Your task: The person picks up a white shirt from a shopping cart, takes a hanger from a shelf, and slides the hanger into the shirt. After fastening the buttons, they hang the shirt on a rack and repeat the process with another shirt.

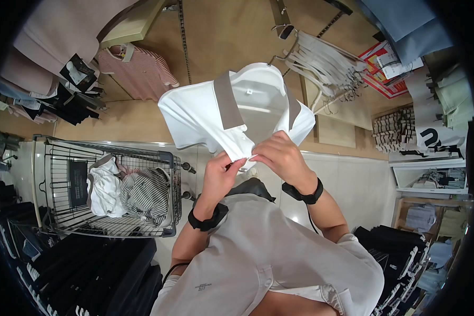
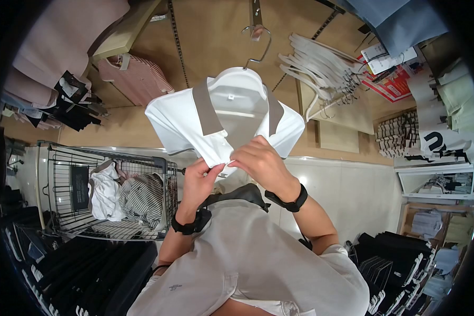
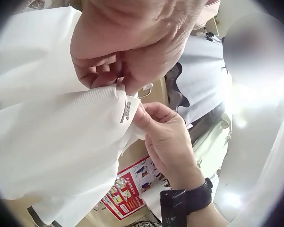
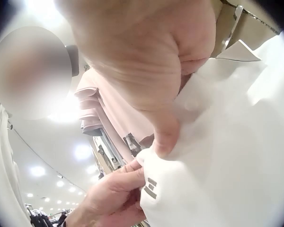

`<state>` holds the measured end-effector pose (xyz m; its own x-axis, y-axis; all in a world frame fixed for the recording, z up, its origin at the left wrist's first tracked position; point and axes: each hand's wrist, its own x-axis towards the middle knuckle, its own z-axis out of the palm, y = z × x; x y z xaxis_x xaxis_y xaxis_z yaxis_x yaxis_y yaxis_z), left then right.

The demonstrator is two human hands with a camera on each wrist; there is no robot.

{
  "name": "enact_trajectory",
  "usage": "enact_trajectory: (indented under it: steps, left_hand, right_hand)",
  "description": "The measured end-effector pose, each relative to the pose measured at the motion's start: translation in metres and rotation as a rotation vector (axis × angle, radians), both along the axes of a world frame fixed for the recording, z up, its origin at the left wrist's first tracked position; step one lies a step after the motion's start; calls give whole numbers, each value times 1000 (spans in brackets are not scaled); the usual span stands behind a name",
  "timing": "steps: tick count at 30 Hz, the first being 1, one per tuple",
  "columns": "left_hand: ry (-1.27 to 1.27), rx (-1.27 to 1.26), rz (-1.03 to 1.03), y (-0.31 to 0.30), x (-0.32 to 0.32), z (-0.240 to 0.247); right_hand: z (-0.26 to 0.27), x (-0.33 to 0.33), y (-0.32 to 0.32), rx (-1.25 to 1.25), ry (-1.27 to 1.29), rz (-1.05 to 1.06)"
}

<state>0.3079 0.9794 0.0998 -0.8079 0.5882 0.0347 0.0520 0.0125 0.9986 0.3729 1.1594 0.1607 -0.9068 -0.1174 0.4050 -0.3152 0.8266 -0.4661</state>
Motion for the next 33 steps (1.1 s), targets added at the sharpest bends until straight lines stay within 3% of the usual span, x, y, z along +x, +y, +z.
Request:
enact_trajectory:
  steps: [8, 10, 13, 17, 21, 30, 33]
  left_hand:
    - [-137, 22, -11, -3, 1, -20]
    - [-413, 62, 57, -1, 6, -34]
    - [-504, 117, 114, 2, 9, -46]
    - [-489, 92, 176, 3, 5, -59]
    - [-449, 58, 164, 1, 4, -59]
    - [-310, -22, 124, 0, 9, -68]
    - [-283, -43, 160, 1, 8, -73]
  right_hand:
    - [-10, -3, -2, 69, -39, -49]
    - [-15, -7, -4, 119, -20, -78]
    - [-21, -7, -4, 202, -16, -126]
    - [-10, 1, 0, 338, 50, -284]
    - [-11, 9, 6, 245, 93, -434]
    - [-15, -14, 1, 373, 83, -223]
    - [-23, -16, 10, 441, -34, -62]
